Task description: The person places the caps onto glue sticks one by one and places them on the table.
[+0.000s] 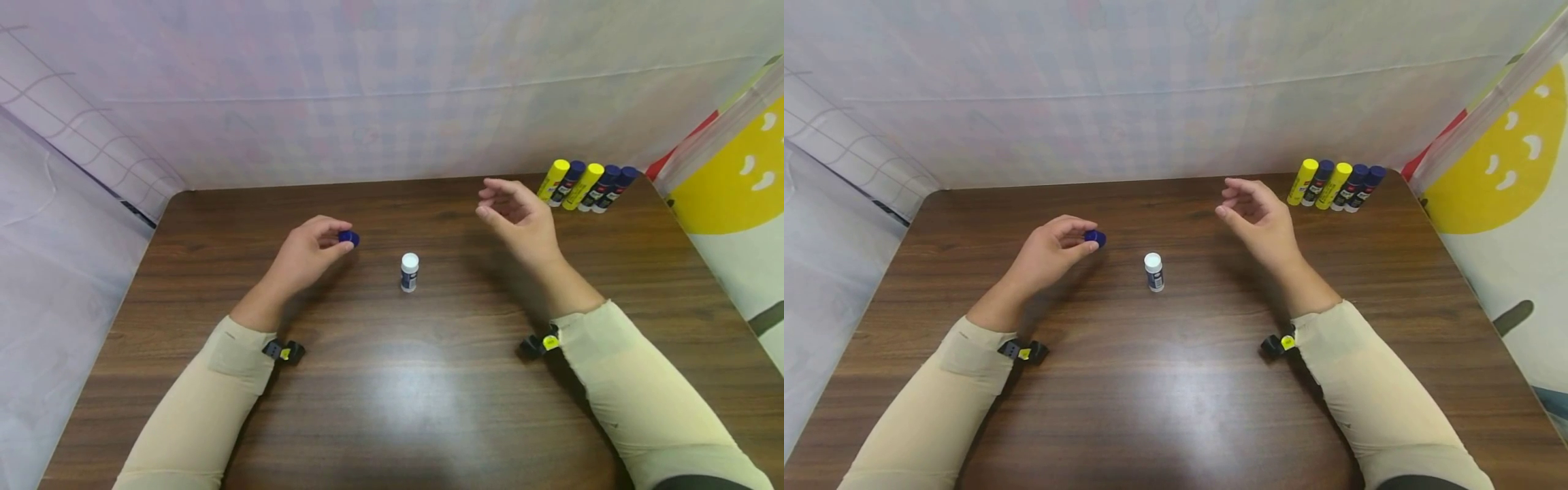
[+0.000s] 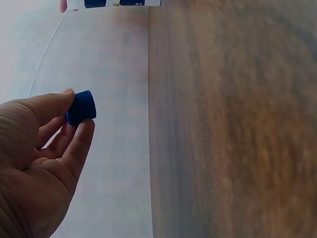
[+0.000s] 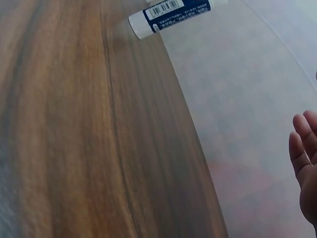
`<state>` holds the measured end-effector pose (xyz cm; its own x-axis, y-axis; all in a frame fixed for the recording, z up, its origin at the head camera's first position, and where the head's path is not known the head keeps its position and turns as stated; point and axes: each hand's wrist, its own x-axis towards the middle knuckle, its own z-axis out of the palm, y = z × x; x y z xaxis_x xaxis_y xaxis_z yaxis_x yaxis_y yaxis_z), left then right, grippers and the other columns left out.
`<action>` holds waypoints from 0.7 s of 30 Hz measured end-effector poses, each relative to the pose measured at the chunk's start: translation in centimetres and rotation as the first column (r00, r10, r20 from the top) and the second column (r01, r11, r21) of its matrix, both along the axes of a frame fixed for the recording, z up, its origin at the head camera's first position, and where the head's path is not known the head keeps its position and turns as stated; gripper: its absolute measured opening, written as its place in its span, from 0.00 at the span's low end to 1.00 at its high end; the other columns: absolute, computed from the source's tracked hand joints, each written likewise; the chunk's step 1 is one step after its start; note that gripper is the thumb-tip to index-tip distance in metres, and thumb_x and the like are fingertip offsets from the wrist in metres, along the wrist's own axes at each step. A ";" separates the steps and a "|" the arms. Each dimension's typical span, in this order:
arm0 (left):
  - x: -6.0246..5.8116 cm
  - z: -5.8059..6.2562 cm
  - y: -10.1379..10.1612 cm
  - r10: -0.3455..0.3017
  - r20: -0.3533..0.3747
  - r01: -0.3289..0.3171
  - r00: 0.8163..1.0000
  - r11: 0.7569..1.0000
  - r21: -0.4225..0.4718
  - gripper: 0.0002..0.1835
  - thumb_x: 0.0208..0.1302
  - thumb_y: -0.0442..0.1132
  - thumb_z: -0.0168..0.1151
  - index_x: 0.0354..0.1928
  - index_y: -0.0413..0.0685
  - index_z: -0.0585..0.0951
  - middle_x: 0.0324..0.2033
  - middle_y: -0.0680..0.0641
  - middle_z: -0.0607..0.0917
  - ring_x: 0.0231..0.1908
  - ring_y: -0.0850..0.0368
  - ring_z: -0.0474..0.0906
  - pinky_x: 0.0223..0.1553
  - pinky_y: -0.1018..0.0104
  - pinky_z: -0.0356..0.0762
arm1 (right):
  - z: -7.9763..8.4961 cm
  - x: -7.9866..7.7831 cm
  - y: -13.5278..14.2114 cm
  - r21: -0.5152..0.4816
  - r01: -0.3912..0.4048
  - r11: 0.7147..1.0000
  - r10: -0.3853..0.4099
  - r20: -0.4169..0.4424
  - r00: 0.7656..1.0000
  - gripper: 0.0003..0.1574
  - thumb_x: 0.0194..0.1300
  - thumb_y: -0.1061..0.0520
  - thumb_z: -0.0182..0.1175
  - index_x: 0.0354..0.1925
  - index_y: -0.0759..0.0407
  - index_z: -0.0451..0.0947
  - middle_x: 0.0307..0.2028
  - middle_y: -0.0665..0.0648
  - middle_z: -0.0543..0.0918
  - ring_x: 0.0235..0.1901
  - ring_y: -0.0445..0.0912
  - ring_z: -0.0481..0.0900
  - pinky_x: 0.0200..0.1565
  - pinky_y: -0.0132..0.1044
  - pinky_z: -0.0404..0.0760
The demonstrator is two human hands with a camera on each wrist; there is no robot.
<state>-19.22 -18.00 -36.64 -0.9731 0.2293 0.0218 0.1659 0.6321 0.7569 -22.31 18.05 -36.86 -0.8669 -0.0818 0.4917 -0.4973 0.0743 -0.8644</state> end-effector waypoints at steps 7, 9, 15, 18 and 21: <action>0.0 -0.1 0.1 -0.002 -0.005 0.002 1.000 1.000 0.002 0.21 0.73 0.41 0.66 0.64 0.44 0.81 0.61 0.45 0.81 0.58 0.45 0.84 0.61 0.51 0.84 | -0.1 0.4 -0.5 0.079 -0.027 0.996 0.026 0.004 1.000 0.27 0.63 0.75 0.67 0.60 0.66 0.80 0.45 0.47 0.87 0.43 0.41 0.84 0.44 0.28 0.83; 0.0 -0.1 0.1 -0.002 -0.005 0.002 1.000 1.000 0.003 0.21 0.73 0.42 0.66 0.64 0.44 0.81 0.61 0.45 0.81 0.58 0.45 0.84 0.61 0.52 0.84 | -0.1 0.5 -0.7 0.094 -0.038 0.995 0.038 0.003 0.999 0.27 0.63 0.75 0.67 0.61 0.67 0.80 0.46 0.49 0.87 0.44 0.41 0.84 0.44 0.28 0.83; 0.0 -0.1 0.2 -0.003 -0.013 0.003 1.000 1.000 0.009 0.21 0.73 0.41 0.67 0.63 0.43 0.81 0.61 0.45 0.81 0.58 0.45 0.84 0.61 0.52 0.84 | -0.5 0.7 -1.1 0.136 -0.081 0.987 0.079 0.017 0.997 0.29 0.62 0.75 0.67 0.62 0.69 0.78 0.48 0.60 0.85 0.45 0.41 0.84 0.47 0.28 0.84; 0.1 -0.1 0.2 -0.004 -0.019 0.004 1.000 1.000 0.008 0.21 0.73 0.41 0.67 0.63 0.43 0.81 0.61 0.45 0.81 0.58 0.45 0.84 0.61 0.52 0.85 | -0.6 0.8 -1.3 0.159 -0.101 0.982 0.098 0.029 0.995 0.29 0.63 0.74 0.67 0.63 0.68 0.78 0.48 0.60 0.85 0.46 0.42 0.84 0.48 0.27 0.84; 0.1 -0.1 0.2 -0.004 -0.020 0.004 1.000 1.000 0.007 0.21 0.73 0.41 0.67 0.64 0.43 0.81 0.61 0.45 0.81 0.58 0.45 0.84 0.61 0.52 0.85 | -0.8 0.9 -1.7 0.171 -0.128 0.977 0.122 0.042 0.992 0.30 0.63 0.74 0.68 0.63 0.68 0.77 0.49 0.57 0.85 0.46 0.44 0.85 0.50 0.28 0.85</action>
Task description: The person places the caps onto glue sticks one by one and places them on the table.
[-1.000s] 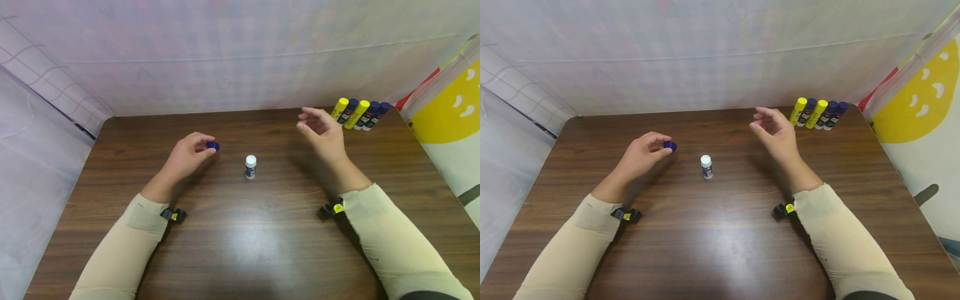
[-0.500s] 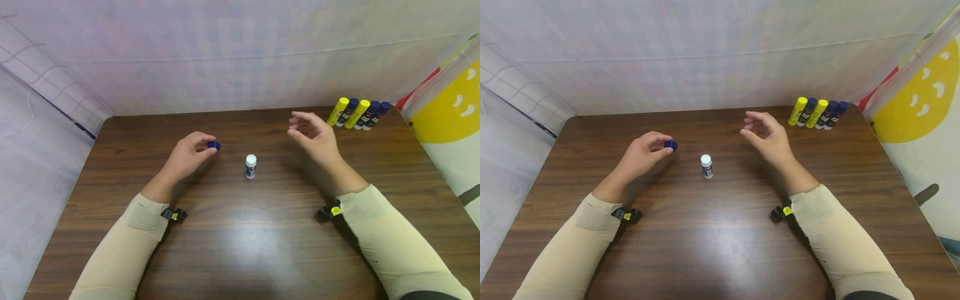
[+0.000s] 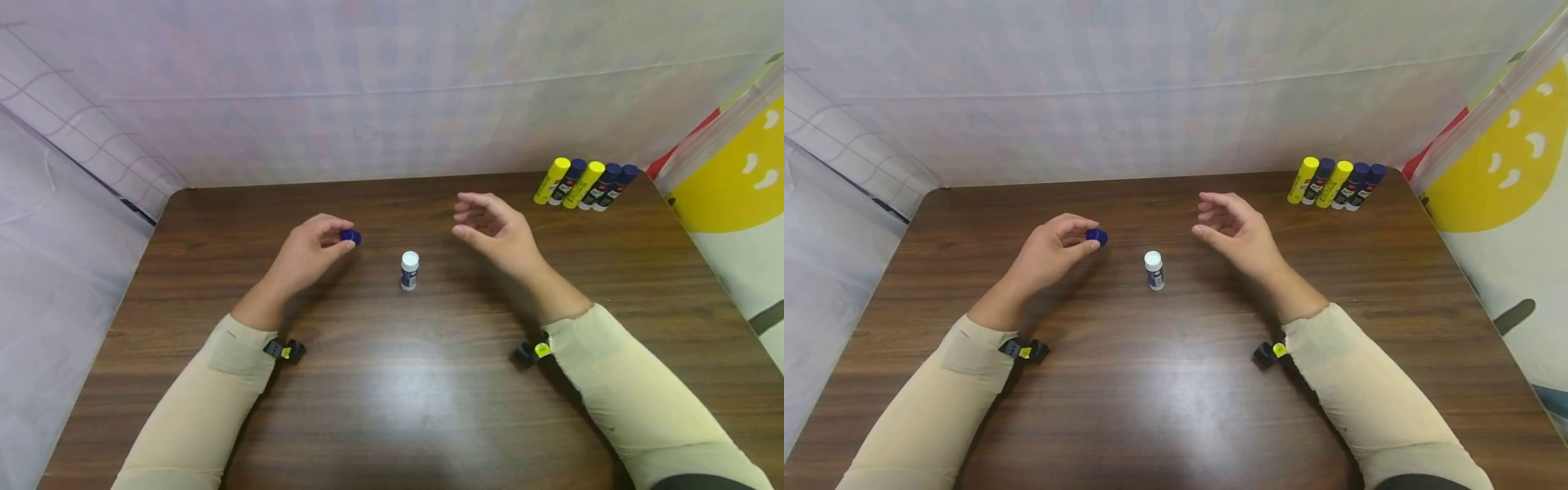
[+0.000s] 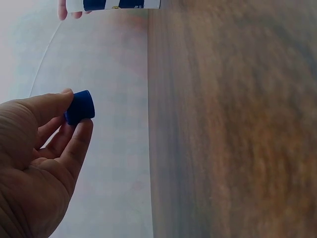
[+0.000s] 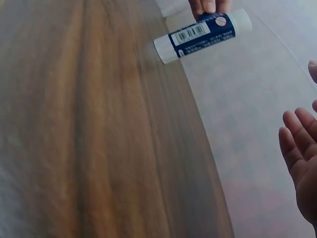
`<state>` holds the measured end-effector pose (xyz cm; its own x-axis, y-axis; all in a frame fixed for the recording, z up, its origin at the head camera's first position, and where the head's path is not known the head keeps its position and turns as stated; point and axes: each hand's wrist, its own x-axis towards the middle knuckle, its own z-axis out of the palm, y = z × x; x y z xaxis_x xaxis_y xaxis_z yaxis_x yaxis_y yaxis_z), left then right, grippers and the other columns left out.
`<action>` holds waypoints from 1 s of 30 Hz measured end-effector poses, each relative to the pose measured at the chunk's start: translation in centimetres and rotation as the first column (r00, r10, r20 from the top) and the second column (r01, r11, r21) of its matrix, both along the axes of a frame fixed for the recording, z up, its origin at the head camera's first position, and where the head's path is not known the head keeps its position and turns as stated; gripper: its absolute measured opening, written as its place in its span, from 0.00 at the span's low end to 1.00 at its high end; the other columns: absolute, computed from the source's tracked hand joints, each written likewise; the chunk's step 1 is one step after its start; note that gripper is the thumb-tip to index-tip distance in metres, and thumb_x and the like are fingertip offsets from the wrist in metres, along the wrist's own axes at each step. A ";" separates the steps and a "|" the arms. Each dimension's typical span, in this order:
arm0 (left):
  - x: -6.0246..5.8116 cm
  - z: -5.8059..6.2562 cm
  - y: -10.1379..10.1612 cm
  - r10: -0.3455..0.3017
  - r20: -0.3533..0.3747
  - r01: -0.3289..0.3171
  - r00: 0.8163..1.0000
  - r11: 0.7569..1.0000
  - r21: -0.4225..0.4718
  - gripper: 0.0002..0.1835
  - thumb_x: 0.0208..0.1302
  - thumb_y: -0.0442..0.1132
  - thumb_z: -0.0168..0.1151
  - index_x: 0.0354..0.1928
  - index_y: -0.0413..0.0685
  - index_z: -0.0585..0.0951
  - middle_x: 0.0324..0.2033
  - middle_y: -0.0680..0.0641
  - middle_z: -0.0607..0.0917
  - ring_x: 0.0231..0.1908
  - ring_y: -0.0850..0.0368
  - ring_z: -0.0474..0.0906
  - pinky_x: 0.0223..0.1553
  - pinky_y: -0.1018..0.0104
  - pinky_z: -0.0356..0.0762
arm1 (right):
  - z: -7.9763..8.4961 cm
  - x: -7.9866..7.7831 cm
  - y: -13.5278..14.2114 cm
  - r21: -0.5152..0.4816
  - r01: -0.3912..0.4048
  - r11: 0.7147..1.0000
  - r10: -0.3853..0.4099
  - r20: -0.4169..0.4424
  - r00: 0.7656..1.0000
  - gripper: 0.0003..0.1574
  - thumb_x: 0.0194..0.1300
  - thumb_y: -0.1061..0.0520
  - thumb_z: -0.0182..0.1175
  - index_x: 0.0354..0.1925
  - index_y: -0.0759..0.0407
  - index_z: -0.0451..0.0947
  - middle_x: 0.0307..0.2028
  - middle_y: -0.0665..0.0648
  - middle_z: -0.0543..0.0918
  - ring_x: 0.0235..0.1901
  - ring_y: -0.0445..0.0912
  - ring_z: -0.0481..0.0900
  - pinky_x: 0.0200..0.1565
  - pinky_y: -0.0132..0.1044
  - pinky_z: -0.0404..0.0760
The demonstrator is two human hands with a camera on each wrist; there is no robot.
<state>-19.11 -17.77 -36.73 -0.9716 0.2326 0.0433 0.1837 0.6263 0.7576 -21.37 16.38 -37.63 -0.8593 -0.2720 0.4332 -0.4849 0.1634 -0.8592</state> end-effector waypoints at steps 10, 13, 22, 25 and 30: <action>-0.1 0.1 0.1 -0.003 -0.016 0.003 1.000 1.000 0.002 0.20 0.73 0.40 0.67 0.63 0.42 0.82 0.60 0.44 0.82 0.57 0.45 0.84 0.60 0.52 0.85 | -0.4 0.9 -1.5 0.037 -0.115 0.993 0.112 0.055 0.992 0.36 0.61 0.74 0.70 0.66 0.67 0.75 0.55 0.55 0.84 0.53 0.46 0.85 0.54 0.33 0.86; 0.0 0.0 0.1 -0.002 -0.018 0.002 1.000 1.000 0.005 0.20 0.72 0.40 0.67 0.63 0.42 0.82 0.60 0.44 0.82 0.56 0.46 0.85 0.60 0.53 0.85 | -0.7 1.2 -1.9 0.065 -0.147 0.987 0.142 0.076 0.987 0.37 0.61 0.72 0.71 0.67 0.65 0.74 0.57 0.63 0.83 0.56 0.51 0.84 0.55 0.33 0.86; -0.1 0.4 0.4 -0.005 -0.016 0.005 1.000 1.000 -0.004 0.20 0.72 0.41 0.68 0.62 0.44 0.82 0.59 0.45 0.82 0.57 0.46 0.85 0.60 0.52 0.85 | -1.5 1.5 -3.0 0.161 -0.252 0.954 0.221 0.188 0.957 0.41 0.62 0.66 0.74 0.70 0.64 0.71 0.63 0.70 0.80 0.60 0.59 0.82 0.62 0.43 0.84; 0.0 0.4 0.3 -0.010 -0.023 0.010 1.000 1.000 -0.002 0.20 0.72 0.41 0.67 0.62 0.44 0.82 0.59 0.45 0.82 0.57 0.45 0.85 0.60 0.51 0.85 | -1.7 1.6 -3.4 0.171 -0.276 0.946 0.233 0.233 0.944 0.42 0.62 0.65 0.74 0.71 0.66 0.70 0.64 0.68 0.80 0.60 0.57 0.82 0.63 0.47 0.83; 0.4 0.0 0.3 -0.015 -0.031 0.015 0.999 1.000 0.008 0.20 0.72 0.41 0.68 0.61 0.43 0.83 0.58 0.45 0.83 0.56 0.45 0.86 0.60 0.51 0.85 | -2.0 2.2 -4.1 0.160 -0.296 0.942 0.243 0.288 0.926 0.43 0.61 0.64 0.75 0.71 0.68 0.70 0.66 0.68 0.79 0.60 0.57 0.82 0.63 0.51 0.83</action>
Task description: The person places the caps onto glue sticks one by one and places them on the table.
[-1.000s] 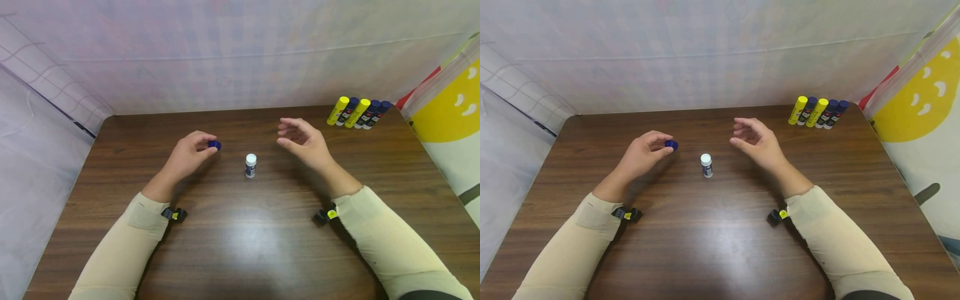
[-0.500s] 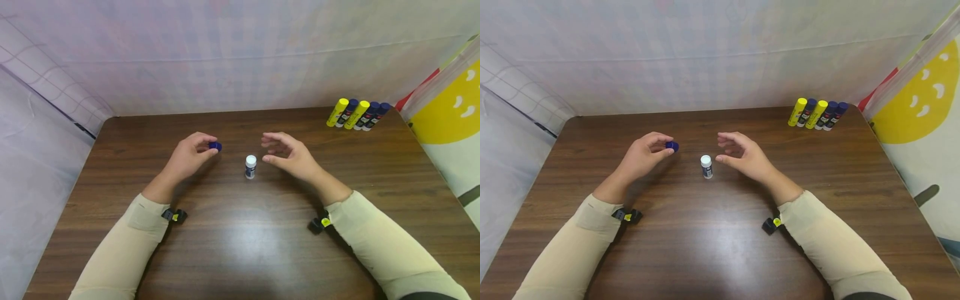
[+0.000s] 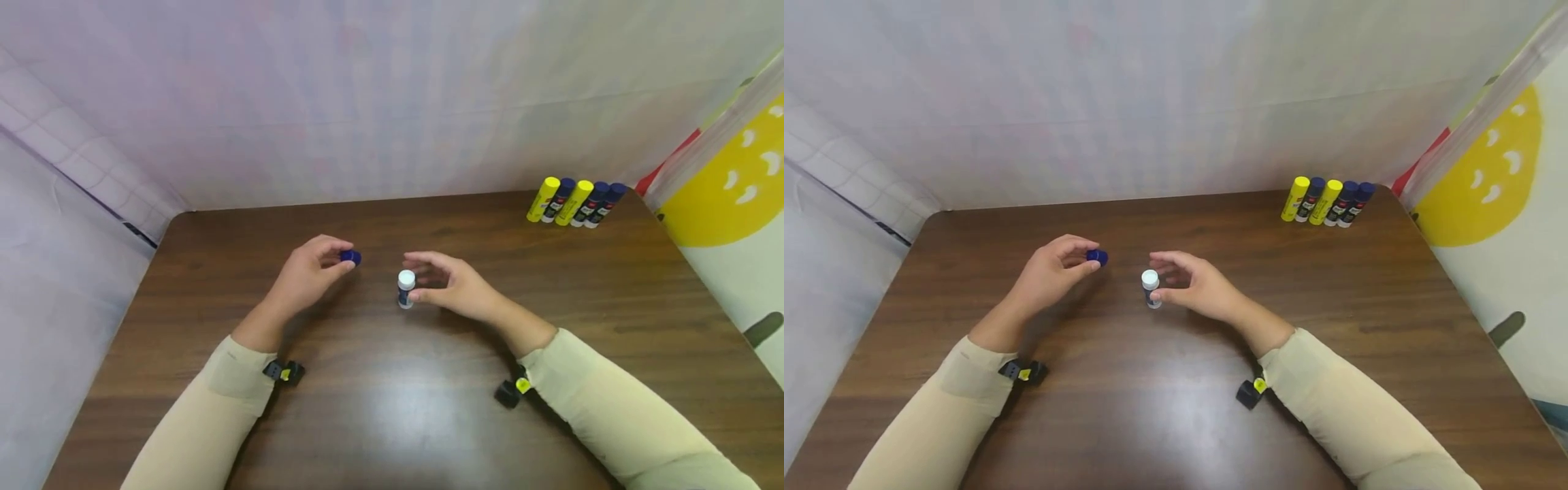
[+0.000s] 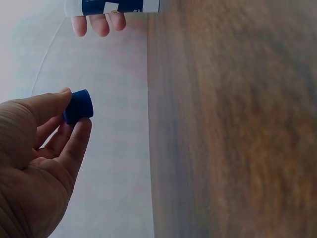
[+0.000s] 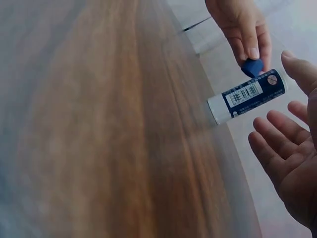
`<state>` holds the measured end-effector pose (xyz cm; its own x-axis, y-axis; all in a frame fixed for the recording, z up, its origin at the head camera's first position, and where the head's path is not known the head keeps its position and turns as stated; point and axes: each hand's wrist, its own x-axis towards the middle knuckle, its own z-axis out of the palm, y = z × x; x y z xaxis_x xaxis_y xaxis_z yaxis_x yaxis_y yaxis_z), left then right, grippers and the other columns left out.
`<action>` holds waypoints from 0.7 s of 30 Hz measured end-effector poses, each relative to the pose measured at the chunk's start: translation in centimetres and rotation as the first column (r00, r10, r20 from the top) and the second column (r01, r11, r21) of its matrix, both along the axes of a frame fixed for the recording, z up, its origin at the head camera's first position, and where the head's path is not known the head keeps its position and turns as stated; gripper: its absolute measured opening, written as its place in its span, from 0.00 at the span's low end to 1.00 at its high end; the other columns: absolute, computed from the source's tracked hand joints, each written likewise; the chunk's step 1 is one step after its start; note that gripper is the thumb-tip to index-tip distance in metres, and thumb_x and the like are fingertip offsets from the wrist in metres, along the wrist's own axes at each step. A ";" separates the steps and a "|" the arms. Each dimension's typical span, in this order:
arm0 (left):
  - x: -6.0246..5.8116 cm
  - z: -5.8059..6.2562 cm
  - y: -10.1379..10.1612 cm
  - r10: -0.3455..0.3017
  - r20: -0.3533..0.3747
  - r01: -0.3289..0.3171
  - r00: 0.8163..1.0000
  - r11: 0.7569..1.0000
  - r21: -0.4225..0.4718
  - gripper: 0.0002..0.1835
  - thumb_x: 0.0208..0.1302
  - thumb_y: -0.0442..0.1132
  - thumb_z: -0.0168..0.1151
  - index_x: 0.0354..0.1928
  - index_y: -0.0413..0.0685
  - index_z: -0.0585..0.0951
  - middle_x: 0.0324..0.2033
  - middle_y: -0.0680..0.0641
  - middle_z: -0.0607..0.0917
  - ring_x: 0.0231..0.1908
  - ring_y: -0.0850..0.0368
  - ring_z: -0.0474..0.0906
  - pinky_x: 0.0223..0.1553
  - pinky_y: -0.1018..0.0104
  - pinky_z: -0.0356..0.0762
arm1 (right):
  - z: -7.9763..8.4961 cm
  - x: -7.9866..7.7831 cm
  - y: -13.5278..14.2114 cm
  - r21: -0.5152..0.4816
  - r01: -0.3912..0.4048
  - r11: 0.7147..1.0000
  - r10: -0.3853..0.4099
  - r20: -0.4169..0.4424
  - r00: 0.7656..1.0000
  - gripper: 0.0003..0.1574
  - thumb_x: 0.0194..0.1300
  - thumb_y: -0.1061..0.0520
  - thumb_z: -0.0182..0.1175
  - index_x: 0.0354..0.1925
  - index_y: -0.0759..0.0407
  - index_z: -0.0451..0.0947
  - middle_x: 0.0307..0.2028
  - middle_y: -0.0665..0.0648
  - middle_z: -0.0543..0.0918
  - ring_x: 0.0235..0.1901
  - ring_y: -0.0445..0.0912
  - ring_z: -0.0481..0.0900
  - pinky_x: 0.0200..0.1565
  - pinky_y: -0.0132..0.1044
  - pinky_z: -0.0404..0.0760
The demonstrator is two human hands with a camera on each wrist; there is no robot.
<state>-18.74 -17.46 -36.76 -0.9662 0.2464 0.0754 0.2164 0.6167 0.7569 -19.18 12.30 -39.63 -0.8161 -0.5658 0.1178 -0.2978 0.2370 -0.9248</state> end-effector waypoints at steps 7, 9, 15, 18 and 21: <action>0.4 -0.3 0.1 0.001 -0.011 -0.001 1.000 1.000 0.010 0.19 0.71 0.40 0.68 0.61 0.42 0.83 0.58 0.44 0.83 0.55 0.45 0.86 0.59 0.52 0.85 | -0.4 0.4 -0.5 0.023 0.000 1.000 -0.001 0.058 0.998 0.41 0.64 0.61 0.74 0.71 0.65 0.70 0.65 0.65 0.80 0.61 0.56 0.82 0.62 0.49 0.84; 0.5 -0.2 0.1 0.004 -0.013 -0.004 1.000 1.000 0.009 0.19 0.71 0.40 0.68 0.61 0.42 0.83 0.58 0.44 0.83 0.55 0.45 0.86 0.59 0.52 0.86 | -0.5 0.3 -0.6 0.025 0.000 1.000 -0.001 0.070 0.998 0.41 0.64 0.61 0.74 0.71 0.64 0.71 0.65 0.64 0.81 0.61 0.56 0.82 0.62 0.48 0.84; 0.5 0.0 0.3 0.002 -0.012 -0.002 1.000 1.000 0.007 0.19 0.71 0.40 0.69 0.61 0.41 0.83 0.58 0.44 0.83 0.55 0.44 0.86 0.59 0.52 0.85 | -1.0 0.2 -0.8 0.009 0.000 1.000 -0.001 0.095 0.995 0.39 0.63 0.62 0.74 0.70 0.63 0.73 0.64 0.64 0.81 0.61 0.56 0.82 0.63 0.47 0.83; 0.5 0.0 0.4 0.000 -0.017 0.000 1.000 1.000 0.005 0.19 0.71 0.40 0.69 0.61 0.43 0.83 0.58 0.44 0.83 0.55 0.44 0.86 0.59 0.52 0.86 | -1.2 0.1 -0.9 0.008 0.002 1.000 -0.002 0.098 0.995 0.38 0.63 0.62 0.74 0.69 0.63 0.74 0.64 0.63 0.82 0.61 0.55 0.83 0.63 0.44 0.83; 0.5 0.0 0.5 -0.002 -0.022 0.002 1.000 1.000 0.006 0.19 0.71 0.40 0.69 0.60 0.43 0.83 0.58 0.45 0.83 0.55 0.45 0.86 0.58 0.52 0.86 | -1.3 0.2 -0.9 0.009 0.002 1.000 -0.003 0.093 0.996 0.37 0.63 0.61 0.75 0.68 0.63 0.76 0.62 0.62 0.84 0.60 0.54 0.83 0.62 0.42 0.84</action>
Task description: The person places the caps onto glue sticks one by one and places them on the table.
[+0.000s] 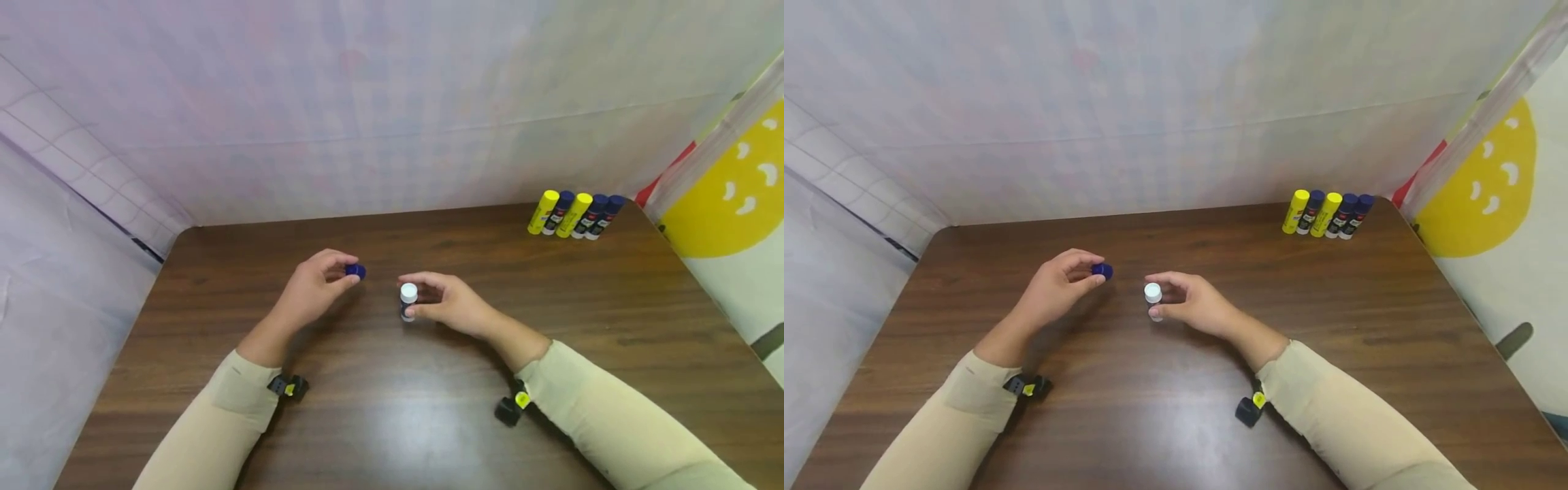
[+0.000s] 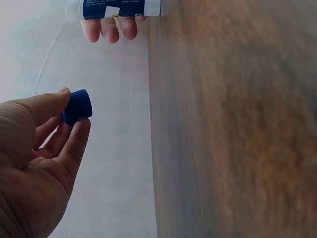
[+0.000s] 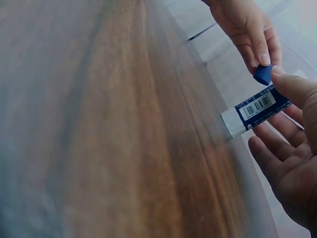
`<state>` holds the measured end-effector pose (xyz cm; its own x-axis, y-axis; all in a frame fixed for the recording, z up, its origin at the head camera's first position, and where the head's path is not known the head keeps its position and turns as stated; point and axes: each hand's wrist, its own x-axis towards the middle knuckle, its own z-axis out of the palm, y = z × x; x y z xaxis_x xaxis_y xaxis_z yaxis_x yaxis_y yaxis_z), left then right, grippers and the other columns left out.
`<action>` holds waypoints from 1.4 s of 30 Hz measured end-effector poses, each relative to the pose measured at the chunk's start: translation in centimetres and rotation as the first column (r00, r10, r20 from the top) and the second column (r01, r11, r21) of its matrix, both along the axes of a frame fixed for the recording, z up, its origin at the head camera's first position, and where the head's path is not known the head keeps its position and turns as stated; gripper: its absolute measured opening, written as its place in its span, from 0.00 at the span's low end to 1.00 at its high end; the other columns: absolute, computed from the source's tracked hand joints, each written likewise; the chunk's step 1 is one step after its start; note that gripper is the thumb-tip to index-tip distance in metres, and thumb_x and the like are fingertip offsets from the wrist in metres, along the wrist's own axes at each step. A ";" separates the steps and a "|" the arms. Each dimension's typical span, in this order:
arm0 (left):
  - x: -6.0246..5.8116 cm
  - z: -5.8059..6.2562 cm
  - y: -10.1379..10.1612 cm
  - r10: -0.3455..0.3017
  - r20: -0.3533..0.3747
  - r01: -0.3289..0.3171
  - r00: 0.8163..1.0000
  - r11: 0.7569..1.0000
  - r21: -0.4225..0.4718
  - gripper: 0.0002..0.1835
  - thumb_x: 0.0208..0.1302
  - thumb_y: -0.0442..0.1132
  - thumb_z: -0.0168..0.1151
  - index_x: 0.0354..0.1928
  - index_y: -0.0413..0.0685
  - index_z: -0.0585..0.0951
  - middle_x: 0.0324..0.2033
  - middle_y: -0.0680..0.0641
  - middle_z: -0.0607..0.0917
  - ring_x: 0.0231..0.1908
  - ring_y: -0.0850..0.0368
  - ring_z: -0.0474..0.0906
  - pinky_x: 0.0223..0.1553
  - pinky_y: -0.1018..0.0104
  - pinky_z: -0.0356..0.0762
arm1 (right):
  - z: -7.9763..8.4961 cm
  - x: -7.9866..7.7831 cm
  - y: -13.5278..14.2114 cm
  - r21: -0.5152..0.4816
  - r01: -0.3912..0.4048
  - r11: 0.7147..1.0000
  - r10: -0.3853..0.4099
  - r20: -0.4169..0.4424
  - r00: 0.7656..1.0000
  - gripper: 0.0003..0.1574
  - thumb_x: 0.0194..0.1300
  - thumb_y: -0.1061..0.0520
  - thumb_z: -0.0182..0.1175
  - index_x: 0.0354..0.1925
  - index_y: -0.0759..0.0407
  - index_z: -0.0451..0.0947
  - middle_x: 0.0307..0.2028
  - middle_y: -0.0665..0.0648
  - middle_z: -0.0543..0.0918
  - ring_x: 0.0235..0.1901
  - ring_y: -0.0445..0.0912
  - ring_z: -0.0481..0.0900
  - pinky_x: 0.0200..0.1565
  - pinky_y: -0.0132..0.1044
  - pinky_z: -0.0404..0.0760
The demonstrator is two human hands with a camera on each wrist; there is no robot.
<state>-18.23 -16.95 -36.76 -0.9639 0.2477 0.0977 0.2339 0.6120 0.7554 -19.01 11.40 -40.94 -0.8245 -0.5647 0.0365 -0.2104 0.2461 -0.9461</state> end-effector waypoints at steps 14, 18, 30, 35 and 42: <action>0.2 -0.1 0.3 -0.005 -0.023 0.005 1.000 1.000 0.004 0.18 0.71 0.40 0.69 0.59 0.42 0.84 0.56 0.45 0.84 0.53 0.46 0.87 0.58 0.54 0.86 | -0.4 0.2 -0.3 0.011 0.006 1.000 -0.006 0.002 1.000 0.30 0.63 0.60 0.75 0.62 0.62 0.81 0.59 0.58 0.87 0.59 0.50 0.83 0.62 0.39 0.81; 0.2 -0.1 0.4 -0.006 -0.017 0.006 1.000 1.000 0.005 0.19 0.71 0.40 0.69 0.59 0.41 0.84 0.56 0.45 0.84 0.53 0.47 0.86 0.58 0.55 0.86 | -0.4 0.3 -0.3 0.023 0.011 1.000 -0.011 -0.007 1.000 0.28 0.63 0.60 0.74 0.60 0.60 0.83 0.57 0.56 0.88 0.58 0.50 0.83 0.65 0.49 0.79; 0.5 -0.1 0.6 -0.013 -0.041 0.015 0.999 1.000 0.028 0.17 0.70 0.39 0.69 0.58 0.42 0.84 0.55 0.45 0.84 0.52 0.48 0.87 0.58 0.56 0.86 | -0.5 0.4 -0.4 0.013 0.010 1.000 -0.010 0.002 1.000 0.26 0.63 0.62 0.73 0.59 0.62 0.83 0.58 0.54 0.88 0.61 0.51 0.82 0.67 0.53 0.79; 0.7 0.0 0.6 -0.016 -0.045 0.017 0.999 1.000 0.024 0.18 0.70 0.39 0.69 0.58 0.42 0.84 0.55 0.45 0.84 0.52 0.48 0.87 0.58 0.56 0.86 | -0.5 0.5 -0.4 0.013 0.007 1.000 -0.007 -0.006 1.000 0.26 0.63 0.61 0.74 0.59 0.62 0.83 0.57 0.55 0.88 0.60 0.51 0.83 0.66 0.48 0.81; 0.7 0.0 0.6 -0.023 -0.044 0.024 0.999 0.999 0.028 0.18 0.71 0.39 0.69 0.59 0.40 0.84 0.56 0.45 0.84 0.53 0.48 0.86 0.58 0.57 0.86 | -0.6 0.4 -0.4 0.000 -0.011 1.000 0.011 -0.011 1.000 0.27 0.64 0.59 0.73 0.61 0.62 0.82 0.56 0.59 0.88 0.59 0.51 0.85 0.62 0.38 0.83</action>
<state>-17.57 -16.38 -36.76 -0.9525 0.2665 0.1470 0.2810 0.5843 0.7613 -18.60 11.04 -41.53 -0.8176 -0.5740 0.0455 -0.2233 0.2433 -0.9439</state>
